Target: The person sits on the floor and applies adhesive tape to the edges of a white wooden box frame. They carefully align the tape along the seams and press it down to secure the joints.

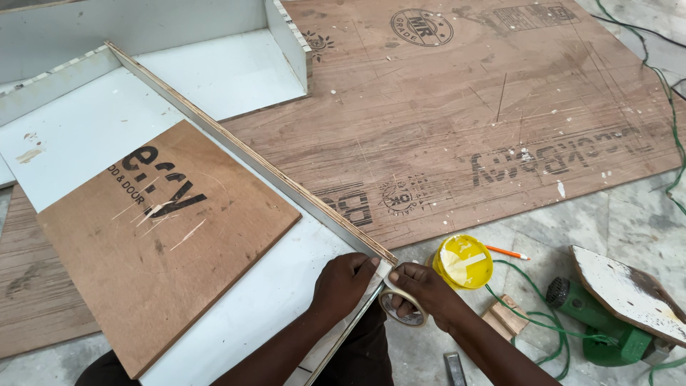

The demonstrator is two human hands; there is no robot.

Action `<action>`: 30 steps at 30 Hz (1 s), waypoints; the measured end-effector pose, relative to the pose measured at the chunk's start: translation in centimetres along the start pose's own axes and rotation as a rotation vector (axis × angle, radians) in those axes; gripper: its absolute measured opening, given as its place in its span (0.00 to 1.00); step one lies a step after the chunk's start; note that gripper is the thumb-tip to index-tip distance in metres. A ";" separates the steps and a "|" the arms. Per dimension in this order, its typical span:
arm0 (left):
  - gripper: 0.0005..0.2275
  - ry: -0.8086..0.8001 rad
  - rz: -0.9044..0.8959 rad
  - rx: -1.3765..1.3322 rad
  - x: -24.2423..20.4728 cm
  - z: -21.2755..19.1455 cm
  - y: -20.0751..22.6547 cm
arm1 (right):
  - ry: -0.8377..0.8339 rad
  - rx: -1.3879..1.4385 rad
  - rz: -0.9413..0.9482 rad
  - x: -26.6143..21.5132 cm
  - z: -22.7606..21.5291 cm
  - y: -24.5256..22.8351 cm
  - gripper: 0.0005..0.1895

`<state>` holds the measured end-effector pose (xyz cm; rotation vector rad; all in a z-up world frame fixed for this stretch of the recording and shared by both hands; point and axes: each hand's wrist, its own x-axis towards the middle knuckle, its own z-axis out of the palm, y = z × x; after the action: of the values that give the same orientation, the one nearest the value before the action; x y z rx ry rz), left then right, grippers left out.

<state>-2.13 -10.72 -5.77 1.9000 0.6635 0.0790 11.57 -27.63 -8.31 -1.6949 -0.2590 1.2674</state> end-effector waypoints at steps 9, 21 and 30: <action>0.20 0.047 -0.069 0.045 -0.2 0.2 1.0 | -0.032 0.058 -0.024 0.3 -0.3 0.7 0.16; 0.15 0.214 0.397 0.408 -1.1 0.8 1.6 | 0.027 -0.061 -0.072 -0.7 0.2 0.3 0.16; 0.15 0.121 0.200 0.591 -0.1 2.6 2.6 | 0.050 -0.055 -0.054 -0.3 0.1 0.3 0.12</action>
<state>-0.28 -13.65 -4.53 2.5463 0.6176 0.1371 11.24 -27.88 -8.34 -1.7523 -0.3097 1.1863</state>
